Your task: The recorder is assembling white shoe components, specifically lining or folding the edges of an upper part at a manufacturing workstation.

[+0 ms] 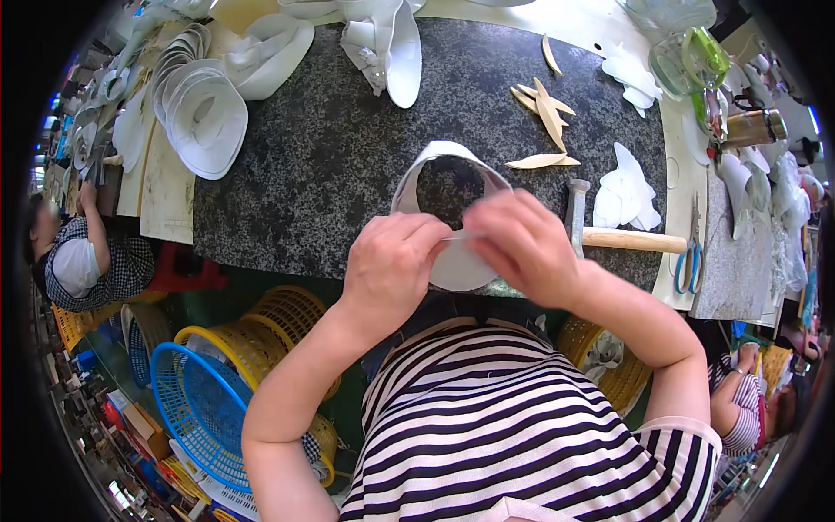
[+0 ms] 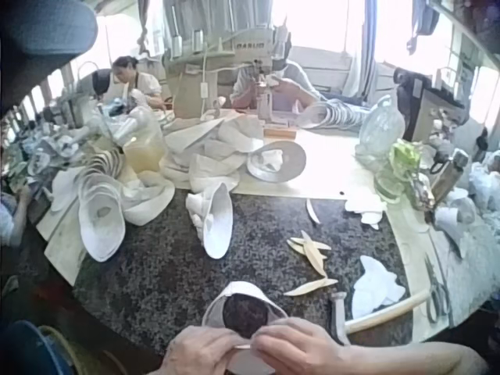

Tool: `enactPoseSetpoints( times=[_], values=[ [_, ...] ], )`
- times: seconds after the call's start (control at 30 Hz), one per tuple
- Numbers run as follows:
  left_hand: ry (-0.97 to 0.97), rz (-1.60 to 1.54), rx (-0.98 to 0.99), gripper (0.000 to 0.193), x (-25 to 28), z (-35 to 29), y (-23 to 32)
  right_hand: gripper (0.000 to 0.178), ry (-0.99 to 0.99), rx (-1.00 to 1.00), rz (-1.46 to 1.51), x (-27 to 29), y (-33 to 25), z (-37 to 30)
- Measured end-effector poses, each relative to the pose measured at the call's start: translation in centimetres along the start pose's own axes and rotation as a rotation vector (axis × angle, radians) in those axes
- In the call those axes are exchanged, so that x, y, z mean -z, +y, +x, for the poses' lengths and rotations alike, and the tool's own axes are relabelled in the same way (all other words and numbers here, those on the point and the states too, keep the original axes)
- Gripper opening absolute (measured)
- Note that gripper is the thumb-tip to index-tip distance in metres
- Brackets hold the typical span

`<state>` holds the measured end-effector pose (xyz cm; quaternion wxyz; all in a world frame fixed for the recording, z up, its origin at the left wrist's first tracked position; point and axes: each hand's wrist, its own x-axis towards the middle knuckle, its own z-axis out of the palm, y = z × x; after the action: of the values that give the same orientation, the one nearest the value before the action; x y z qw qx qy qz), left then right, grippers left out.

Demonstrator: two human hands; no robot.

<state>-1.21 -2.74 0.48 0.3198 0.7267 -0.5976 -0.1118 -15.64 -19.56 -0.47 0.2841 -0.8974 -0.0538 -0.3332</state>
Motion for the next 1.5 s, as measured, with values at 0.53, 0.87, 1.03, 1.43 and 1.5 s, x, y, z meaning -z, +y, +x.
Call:
enactPoseSetpoints(
  times=[0.53,0.87,1.03,1.43,1.5],
  values=[
    [0.061,0.374,-0.244,0.035,-2.4,-2.2,1.3,0.031,-0.440,-0.089,0.034,0.8,-1.9,-5.1],
    [0.221,0.225,-0.236,0.027,-3.8,-2.2,0.6,0.045,-0.405,0.067,-0.299,2.7,-0.1,-2.1],
    [0.249,0.061,-0.102,0.019,-3.3,-0.8,0.5,0.031,-0.324,-0.201,-0.085,1.6,0.5,-1.2],
    [-0.208,0.277,-0.340,0.055,-0.4,-4.1,-1.3,0.057,-0.616,-0.050,-0.305,2.8,-3.2,-4.5],
    [-0.221,0.326,-0.296,0.055,-1.3,-5.0,-1.0,0.059,-0.662,-0.103,-0.301,3.0,-3.9,-4.6]
  ],
)
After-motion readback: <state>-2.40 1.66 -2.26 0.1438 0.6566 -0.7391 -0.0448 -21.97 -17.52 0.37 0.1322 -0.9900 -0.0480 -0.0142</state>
